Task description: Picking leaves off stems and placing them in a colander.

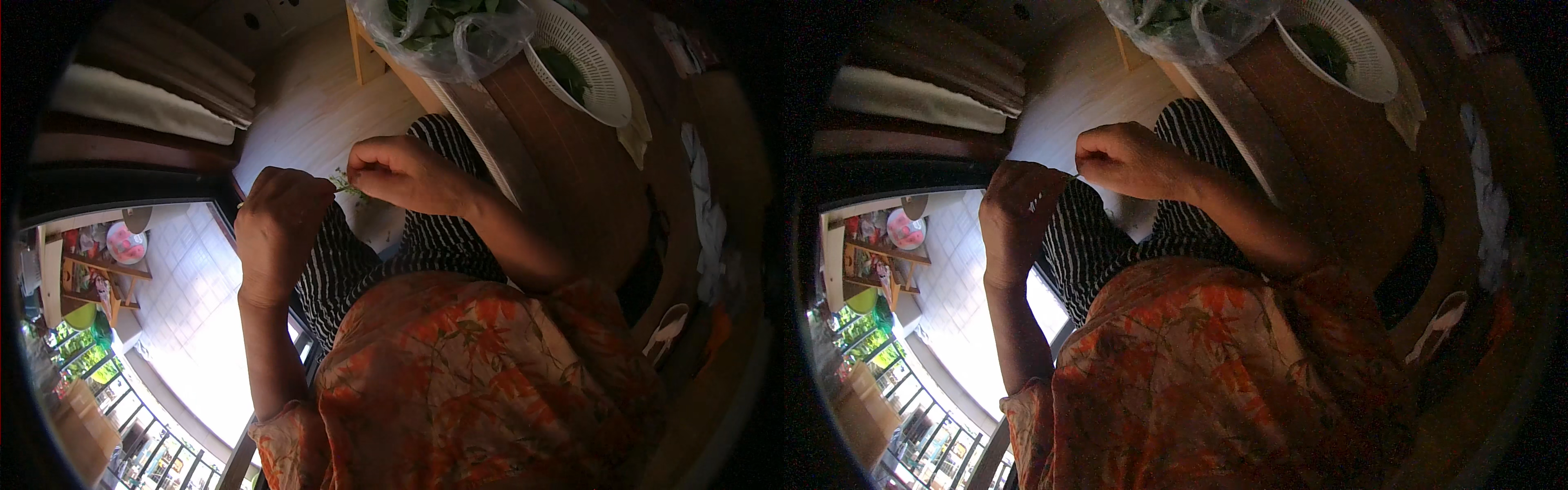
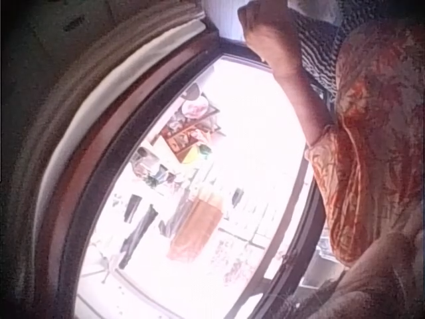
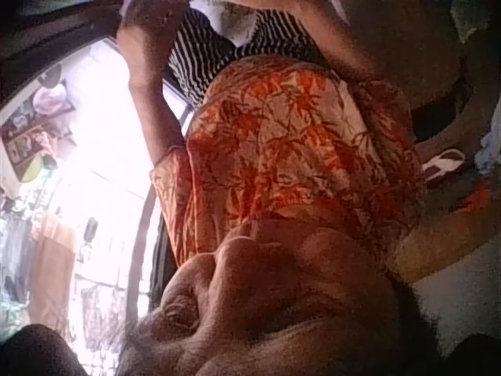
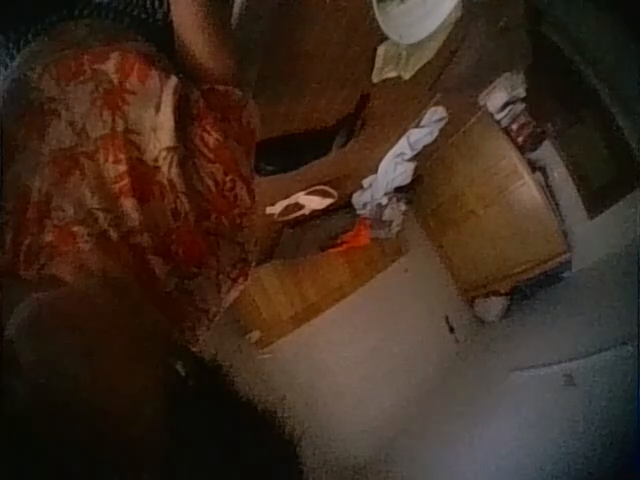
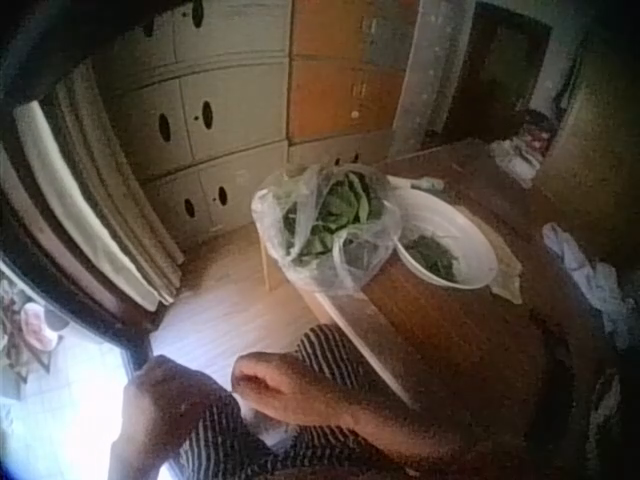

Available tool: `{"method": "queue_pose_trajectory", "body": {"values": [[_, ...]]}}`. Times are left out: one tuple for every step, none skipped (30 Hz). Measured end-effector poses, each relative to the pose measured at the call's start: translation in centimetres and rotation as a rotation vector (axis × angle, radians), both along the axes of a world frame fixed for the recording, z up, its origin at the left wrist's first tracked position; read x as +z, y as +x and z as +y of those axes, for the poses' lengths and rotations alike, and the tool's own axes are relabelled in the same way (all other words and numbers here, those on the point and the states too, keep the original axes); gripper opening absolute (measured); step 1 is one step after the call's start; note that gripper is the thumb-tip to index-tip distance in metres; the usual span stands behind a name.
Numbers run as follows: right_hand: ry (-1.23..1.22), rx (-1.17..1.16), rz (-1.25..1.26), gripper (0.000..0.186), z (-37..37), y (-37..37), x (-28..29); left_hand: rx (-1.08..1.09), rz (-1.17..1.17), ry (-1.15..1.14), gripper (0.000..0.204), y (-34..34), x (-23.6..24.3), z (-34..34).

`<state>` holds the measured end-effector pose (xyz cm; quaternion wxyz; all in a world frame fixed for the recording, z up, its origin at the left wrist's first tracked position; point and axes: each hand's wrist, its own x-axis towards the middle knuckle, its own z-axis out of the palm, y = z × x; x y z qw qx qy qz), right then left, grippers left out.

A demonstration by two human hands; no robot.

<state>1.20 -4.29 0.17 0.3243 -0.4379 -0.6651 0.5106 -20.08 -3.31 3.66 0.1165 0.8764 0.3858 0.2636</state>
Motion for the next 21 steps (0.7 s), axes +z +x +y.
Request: {"method": "queue_pose_trajectory", "body": {"values": [[0.058, -0.007, -0.017, 0.009, -0.1, -0.1, -0.2, -0.001, 0.001, 0.002, 0.009, 0.0, 0.1, -0.1], [0.116, -0.015, -0.034, 0.009, -0.2, -0.1, -0.3, 0.009, -0.005, 0.004, 0.010, 0.0, 0.1, -0.2], [0.117, -0.017, -0.034, 0.009, -0.2, -0.1, -0.3, 0.016, -0.012, 0.005, 0.010, 0.1, 0.0, -0.1], [0.104, -0.011, -0.063, 0.008, -0.2, -0.1, -0.2, 0.015, -0.012, 0.005, 0.010, 0.1, 0.0, -0.2], [0.091, -0.004, -0.091, 0.008, -0.2, -0.1, -0.1, 0.021, -0.006, 0.005, 0.010, 0.2, 0.0, -0.2], [0.093, -0.007, -0.091, 0.008, -0.3, -0.1, 0.0, 0.027, 0.000, 0.006, 0.009, 0.3, 0.1, -0.3], [0.120, -0.024, -0.092, 0.007, -0.3, -0.2, 0.0, 0.025, 0.000, 0.007, 0.009, 0.4, 0.1, -0.3], [0.147, -0.041, -0.092, 0.006, -0.3, -0.3, 0.1, 0.030, -0.016, 0.012, 0.009, 0.4, 0.0, -0.3], [0.148, -0.042, -0.092, 0.006, -0.2, -0.4, -0.1, 0.037, -0.032, 0.017, 0.009, 0.5, 0.0, -0.4], [0.171, -0.069, -0.060, 0.005, -0.2, -0.6, -0.3, 0.036, -0.031, 0.018, 0.009, 0.6, 0.0, -0.4], [0.194, -0.097, -0.029, 0.005, -0.3, -0.7, -0.5, 0.034, -0.038, 0.020, 0.009, 0.7, 0.0, -0.4], [0.194, -0.096, -0.029, 0.005, -0.2, -0.8, -0.4, 0.035, -0.045, 0.023, 0.009, 0.8, -0.1, -0.4], [0.197, -0.114, -0.029, 0.004, -0.3, -0.8, -0.4, 0.035, -0.045, 0.024, 0.009, 0.8, -0.3, -0.4], [0.199, -0.133, -0.030, 0.003, -0.3, -0.9, -0.4, 0.052, -0.059, 0.033, 0.009, 0.8, -0.6, -0.5], [0.201, -0.135, -0.030, 0.003, -0.3, -1.0, -0.4, 0.067, -0.075, 0.042, 0.010, 0.9, -0.9, -0.5], [0.204, -0.159, 0.011, 0.002, -0.4, -1.2, -0.5, 0.064, -0.075, 0.043, 0.010, 1.0, -1.0, -0.5], [0.208, -0.182, 0.052, 0.002, -0.4, -1.3, -0.6, 0.094, -0.087, 0.025, 0.010, 1.1, -1.1, -0.5], [0.210, -0.181, 0.054, 0.002, -0.6, -1.5, -0.5, 0.128, -0.097, 0.008, 0.011, 1.1, -1.3, -0.6], [0.193, -0.184, 0.097, 0.001, -0.7, -1.7, -0.4, 0.130, -0.095, 0.009, 0.011, 1.2, -1.5, -0.7], [0.175, -0.187, 0.140, 0.001, -0.7, -1.9, -0.3, 0.147, -0.159, -0.065, 0.011, 1.2, -1.7, -0.9], [0.176, -0.189, 0.140, 0.001, -0.6, -2.0, -0.3, 0.160, -0.224, -0.139, 0.011, 1.3, -1.9, -0.9]]}}
